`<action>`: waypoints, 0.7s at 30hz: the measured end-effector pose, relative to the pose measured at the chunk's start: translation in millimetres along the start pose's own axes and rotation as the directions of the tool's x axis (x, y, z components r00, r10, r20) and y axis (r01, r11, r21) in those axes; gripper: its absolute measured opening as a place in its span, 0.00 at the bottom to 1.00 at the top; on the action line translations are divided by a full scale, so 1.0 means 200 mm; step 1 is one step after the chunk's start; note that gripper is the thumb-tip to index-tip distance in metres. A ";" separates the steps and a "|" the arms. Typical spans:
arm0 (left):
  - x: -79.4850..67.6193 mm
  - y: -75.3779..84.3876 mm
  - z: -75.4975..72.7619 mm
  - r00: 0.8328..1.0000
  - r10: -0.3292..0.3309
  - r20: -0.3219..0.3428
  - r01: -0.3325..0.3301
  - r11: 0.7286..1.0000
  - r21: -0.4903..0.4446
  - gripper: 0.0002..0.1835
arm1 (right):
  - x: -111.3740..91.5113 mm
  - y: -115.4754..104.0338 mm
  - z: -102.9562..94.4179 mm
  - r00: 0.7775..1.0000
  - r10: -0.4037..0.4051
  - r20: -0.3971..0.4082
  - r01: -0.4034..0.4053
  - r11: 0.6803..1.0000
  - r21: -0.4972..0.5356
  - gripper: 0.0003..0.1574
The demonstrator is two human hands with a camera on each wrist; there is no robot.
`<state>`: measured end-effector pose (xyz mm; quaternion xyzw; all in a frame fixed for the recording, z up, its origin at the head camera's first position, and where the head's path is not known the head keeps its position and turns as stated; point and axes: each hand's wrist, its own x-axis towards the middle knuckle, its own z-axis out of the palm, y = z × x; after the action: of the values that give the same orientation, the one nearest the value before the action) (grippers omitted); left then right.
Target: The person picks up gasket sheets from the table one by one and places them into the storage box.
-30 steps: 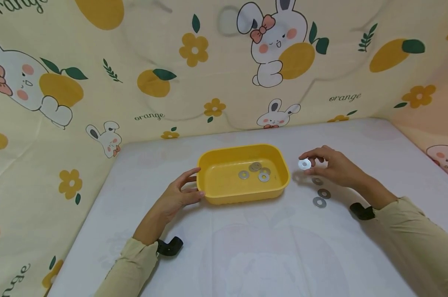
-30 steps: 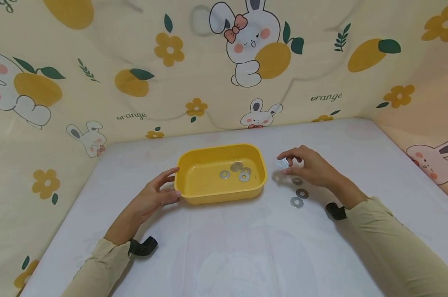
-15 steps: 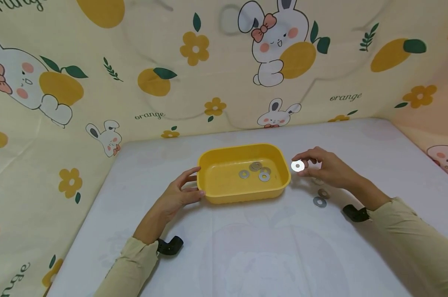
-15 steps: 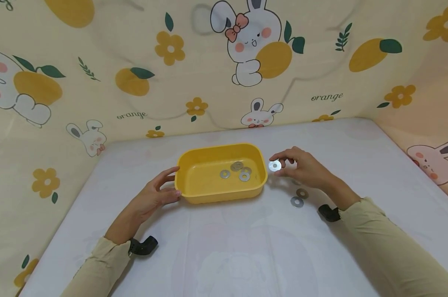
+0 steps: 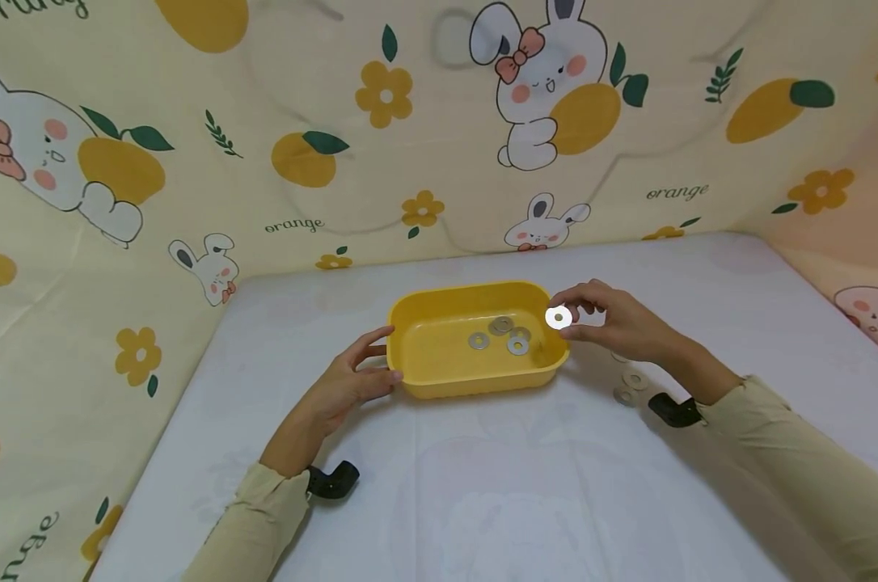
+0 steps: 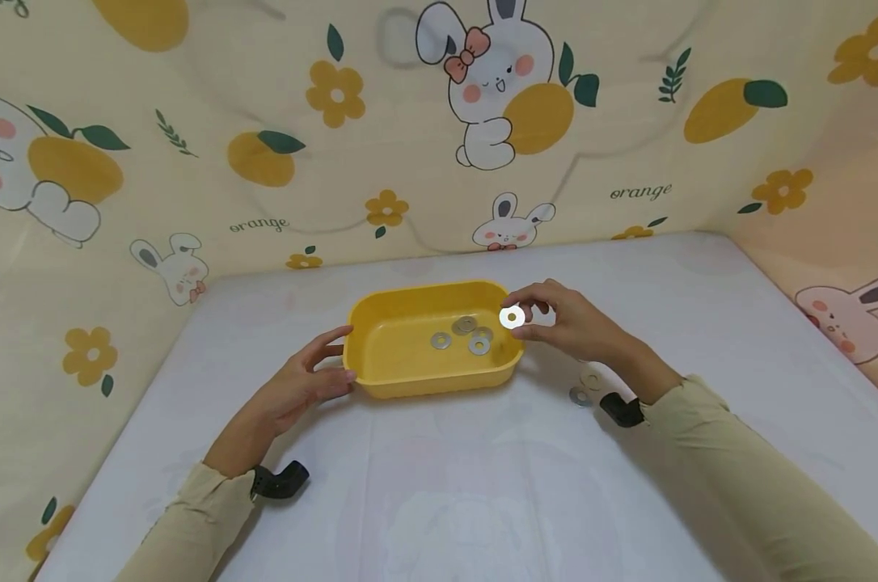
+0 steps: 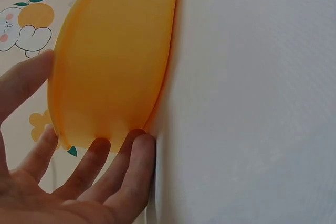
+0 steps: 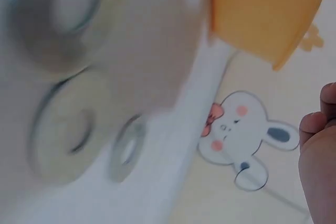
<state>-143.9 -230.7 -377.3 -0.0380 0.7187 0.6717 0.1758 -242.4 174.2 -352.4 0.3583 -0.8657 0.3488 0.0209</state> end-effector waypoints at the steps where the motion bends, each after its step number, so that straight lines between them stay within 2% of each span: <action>1: 0.00 0.00 0.00 1.000 0.004 0.004 -0.004 1.000 -0.002 0.42 | 0.01 -0.01 0.00 1.000 0.000 0.009 0.000 1.000 0.001 0.24; 10: 0.00 -0.01 0.00 0.999 0.029 0.019 -0.029 1.000 -0.001 0.42 | 0.14 -0.11 0.03 0.992 0.091 0.089 -0.096 0.994 0.052 0.21; 13: 0.00 -0.01 -0.01 0.999 0.029 0.025 -0.029 1.000 0.000 0.43 | 0.17 -0.13 0.04 0.987 0.092 0.128 -0.101 0.993 0.068 0.21; 21: 0.00 -0.01 -0.01 0.999 0.034 0.038 -0.034 0.999 0.002 0.43 | 0.26 -0.18 0.04 0.990 0.011 0.141 -0.014 1.000 0.020 0.21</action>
<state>-143.3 -232.9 -379.5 -0.0130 0.7165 0.6743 0.1780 -256.1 119.4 -321.4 0.3769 -0.8636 0.3317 -0.0464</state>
